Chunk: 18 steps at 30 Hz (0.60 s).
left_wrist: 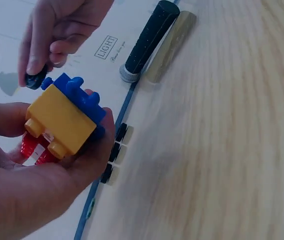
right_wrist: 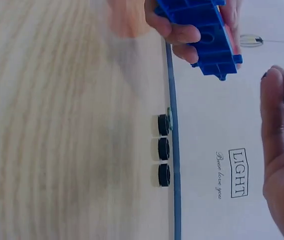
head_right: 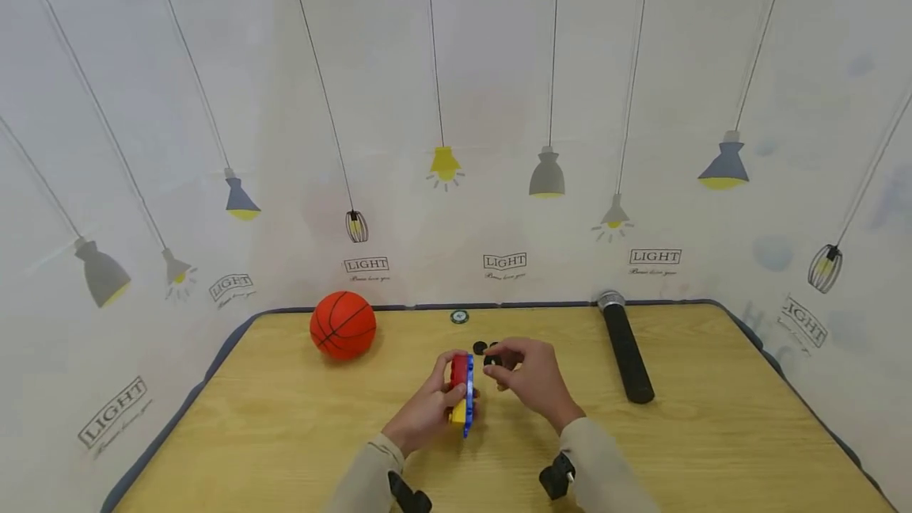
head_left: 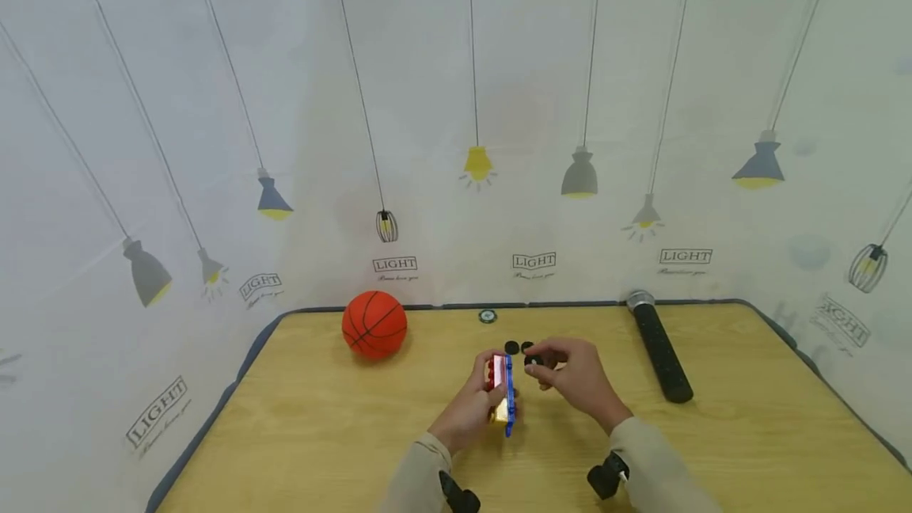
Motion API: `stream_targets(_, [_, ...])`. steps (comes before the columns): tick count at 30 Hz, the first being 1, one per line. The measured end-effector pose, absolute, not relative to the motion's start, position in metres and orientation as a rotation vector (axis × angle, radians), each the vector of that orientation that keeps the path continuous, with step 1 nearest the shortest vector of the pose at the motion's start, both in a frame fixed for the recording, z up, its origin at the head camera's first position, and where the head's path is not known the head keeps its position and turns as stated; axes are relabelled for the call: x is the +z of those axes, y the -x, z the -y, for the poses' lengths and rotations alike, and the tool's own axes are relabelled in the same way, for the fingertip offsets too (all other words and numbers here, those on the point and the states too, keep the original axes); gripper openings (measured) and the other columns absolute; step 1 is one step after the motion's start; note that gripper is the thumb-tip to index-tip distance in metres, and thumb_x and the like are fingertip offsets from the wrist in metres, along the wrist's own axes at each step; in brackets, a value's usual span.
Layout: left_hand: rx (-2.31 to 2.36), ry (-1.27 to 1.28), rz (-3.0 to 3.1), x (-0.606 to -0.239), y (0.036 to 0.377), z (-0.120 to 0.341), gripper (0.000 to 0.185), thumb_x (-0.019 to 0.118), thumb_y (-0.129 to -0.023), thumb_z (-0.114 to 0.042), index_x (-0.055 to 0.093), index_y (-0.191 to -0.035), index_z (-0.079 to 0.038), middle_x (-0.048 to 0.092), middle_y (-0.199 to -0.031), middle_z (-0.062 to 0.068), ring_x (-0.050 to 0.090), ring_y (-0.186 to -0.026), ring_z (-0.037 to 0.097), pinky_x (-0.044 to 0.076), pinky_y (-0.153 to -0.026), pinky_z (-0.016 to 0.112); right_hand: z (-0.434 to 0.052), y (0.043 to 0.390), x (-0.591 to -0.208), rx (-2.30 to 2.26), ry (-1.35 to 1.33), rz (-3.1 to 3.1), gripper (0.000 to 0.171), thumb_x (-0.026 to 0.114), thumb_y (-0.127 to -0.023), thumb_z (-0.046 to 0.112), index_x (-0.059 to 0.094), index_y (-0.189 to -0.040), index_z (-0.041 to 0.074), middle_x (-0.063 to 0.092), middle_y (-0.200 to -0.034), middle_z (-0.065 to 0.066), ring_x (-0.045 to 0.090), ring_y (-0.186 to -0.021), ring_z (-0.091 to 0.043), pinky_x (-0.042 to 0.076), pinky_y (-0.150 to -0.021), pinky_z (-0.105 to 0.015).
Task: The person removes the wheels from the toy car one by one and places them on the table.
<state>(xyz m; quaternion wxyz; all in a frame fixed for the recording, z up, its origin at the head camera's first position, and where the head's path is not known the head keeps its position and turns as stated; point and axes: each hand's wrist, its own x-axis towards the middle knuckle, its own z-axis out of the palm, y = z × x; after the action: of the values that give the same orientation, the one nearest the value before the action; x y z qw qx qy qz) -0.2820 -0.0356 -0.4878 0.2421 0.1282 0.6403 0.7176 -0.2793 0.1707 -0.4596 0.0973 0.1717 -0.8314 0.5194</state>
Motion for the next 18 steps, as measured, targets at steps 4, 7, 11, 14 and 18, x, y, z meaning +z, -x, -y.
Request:
stream_targets(4, [1.944, -0.379, -1.789, -0.479, 0.286, 0.041, 0.056, 0.042, -0.108, -0.013, 0.019, -0.157, -0.026, 0.058, -0.13, 0.029, 0.069, -0.11, 0.034, 0.056, -0.094, 0.038, -0.18, 0.286, -0.458, 1.643, -0.435, 2.461, 0.025, 0.072, -0.092, 0.009, 0.072, -0.116, 0.005, 0.072, -0.092, -0.017, 0.066, -0.066, -0.012, 0.059, -0.063, -0.026])
stream_targets(7, [1.937, -0.334, -1.804, -0.477, 0.286, 0.044, 0.058, 0.046, -0.107, -0.013, 0.02, -0.158, -0.022, 0.063, -0.129, 0.029, 0.07, -0.111, 0.035, 0.057, -0.093, 0.036, -0.184, 0.289, -0.461, 1.673, -0.394, 2.502, 0.026, 0.068, -0.094, 0.007, 0.07, -0.119, 0.004, 0.069, -0.094, -0.022, 0.066, -0.068, -0.016, 0.058, -0.063, -0.027])
stream_targets(11, [1.954, -0.287, -1.798, -0.477, 0.285, 0.045, 0.057, 0.052, -0.105, -0.017, 0.024, -0.154, -0.014, 0.064, -0.13, 0.027, 0.072, -0.11, 0.033, 0.057, -0.084, 0.03, -0.189, 0.293, -0.464, 1.661, -0.314, 2.524, 0.027, 0.068, -0.093, 0.005, 0.07, -0.12, 0.004, 0.067, -0.092, -0.019, 0.066, -0.066, -0.017, 0.057, -0.06, -0.028])
stream_targets(14, [1.957, -0.276, -1.799, -0.477, 0.284, 0.045, 0.055, 0.056, -0.103, -0.019, 0.028, -0.15, -0.009, 0.064, -0.131, 0.027, 0.073, -0.109, 0.031, 0.056, -0.077, 0.027, -0.192, 0.297, -0.466, 1.681, -0.235, 2.512, 0.027, 0.069, -0.092, 0.004, 0.068, -0.119, 0.002, 0.069, -0.092, -0.016, 0.066, -0.065, -0.015, 0.057, -0.059, -0.028])
stream_targets(18, [1.938, -0.256, -1.81, -0.475, 0.283, 0.045, 0.051, 0.058, -0.103, -0.02, 0.034, -0.146, -0.007, 0.066, -0.129, 0.025, 0.073, -0.108, 0.03, 0.056, -0.079, 0.028, -0.196, 0.303, -0.469, 1.733, -0.134, 2.499, 0.026, 0.069, -0.092, 0.004, 0.065, -0.117, -0.003, 0.071, -0.095, -0.018, 0.068, -0.065, -0.016, 0.057, -0.058, -0.029])
